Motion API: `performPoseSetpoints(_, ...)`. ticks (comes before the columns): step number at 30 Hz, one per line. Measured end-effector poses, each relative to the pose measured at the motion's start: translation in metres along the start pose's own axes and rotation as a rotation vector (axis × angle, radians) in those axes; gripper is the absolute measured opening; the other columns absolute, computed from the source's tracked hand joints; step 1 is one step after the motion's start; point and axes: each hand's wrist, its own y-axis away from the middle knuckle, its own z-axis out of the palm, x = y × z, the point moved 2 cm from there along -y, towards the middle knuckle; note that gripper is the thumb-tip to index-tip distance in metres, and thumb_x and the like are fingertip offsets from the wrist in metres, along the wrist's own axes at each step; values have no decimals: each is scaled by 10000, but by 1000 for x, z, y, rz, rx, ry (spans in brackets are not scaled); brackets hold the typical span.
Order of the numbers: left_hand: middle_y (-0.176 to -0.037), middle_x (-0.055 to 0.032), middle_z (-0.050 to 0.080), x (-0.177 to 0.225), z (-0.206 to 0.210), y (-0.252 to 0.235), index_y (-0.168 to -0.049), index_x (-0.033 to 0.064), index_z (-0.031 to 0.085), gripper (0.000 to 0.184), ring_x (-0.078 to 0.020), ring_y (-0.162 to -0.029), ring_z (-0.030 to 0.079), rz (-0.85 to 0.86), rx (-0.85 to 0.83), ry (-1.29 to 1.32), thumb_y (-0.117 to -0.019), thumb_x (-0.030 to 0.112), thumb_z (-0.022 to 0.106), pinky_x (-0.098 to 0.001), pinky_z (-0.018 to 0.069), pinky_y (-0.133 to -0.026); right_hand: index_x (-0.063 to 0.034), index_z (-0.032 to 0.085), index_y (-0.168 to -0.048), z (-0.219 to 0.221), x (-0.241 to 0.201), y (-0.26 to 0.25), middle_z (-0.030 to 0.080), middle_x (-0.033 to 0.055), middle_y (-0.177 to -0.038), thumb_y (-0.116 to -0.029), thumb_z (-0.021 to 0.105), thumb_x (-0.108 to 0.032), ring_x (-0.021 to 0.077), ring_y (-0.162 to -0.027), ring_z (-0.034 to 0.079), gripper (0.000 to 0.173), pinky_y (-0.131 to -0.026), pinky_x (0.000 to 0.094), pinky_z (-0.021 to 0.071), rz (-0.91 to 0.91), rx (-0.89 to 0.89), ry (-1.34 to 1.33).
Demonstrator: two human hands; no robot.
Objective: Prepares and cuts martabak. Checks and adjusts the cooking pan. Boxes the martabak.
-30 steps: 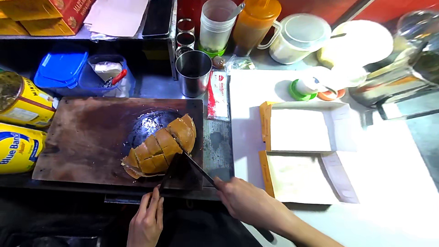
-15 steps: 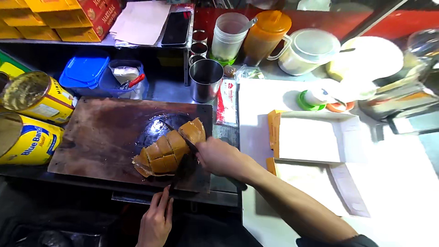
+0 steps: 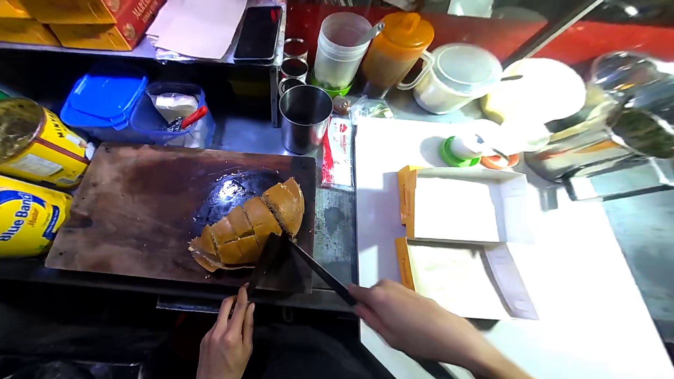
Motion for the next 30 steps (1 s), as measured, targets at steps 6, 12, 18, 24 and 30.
performPoseSetpoints(6, -955, -115, 700, 1, 1, 7, -1267, -131, 605, 403, -51, -659, 661, -145, -84, 591, -1050, 185, 481, -214, 596, -608, -125, 750, -1219, -2, 44, 3, 717, 100, -797, -989, 555, -343, 249, -617, 657, 372, -546, 467, 524, -70, 879, -11)
performPoseSetpoints(12, -931, 17, 698, 41, 6, -37, -1287, -40, 540, 363, -14, -512, 588, -263, -73, 1018, -1072, 212, 391, -191, 529, -428, -87, 739, -1232, 16, 74, -102, 701, 237, -856, -931, 673, -227, 421, -663, 694, 338, -553, 545, 534, 37, 1227, 313)
performPoseSetpoints(18, -1178, -116, 579, 96, 27, -73, -1324, -82, 577, 560, -28, -783, 619, -255, -16, 1052, -1072, 357, 337, -190, 565, -637, -16, 674, -1314, 20, 45, -67, 655, 228, -1195, -1031, 532, -346, 343, -1113, 631, 457, -950, 490, 518, -152, 1026, -265)
performPoseSetpoints(24, -1489, -306, 370, 143, 54, -83, -1570, -37, 334, 751, -342, -1400, 363, -144, -133, 1000, -1041, 496, 358, -466, 341, -1155, 24, 616, -1193, -12, 39, -53, 695, 63, -1001, -1025, 482, -113, 76, -816, 683, 255, -762, 282, 592, -246, 824, -664)
performPoseSetpoints(30, -1300, -145, 586, 96, 48, -27, -1327, 44, 659, 429, -95, -1066, 606, -62, -90, 888, -1065, 297, 433, -235, 532, -870, -70, 660, -1360, -88, 82, -86, 657, 237, -1229, -1001, 561, -74, 386, -1147, 631, 373, -993, 548, 493, 149, 892, -179)
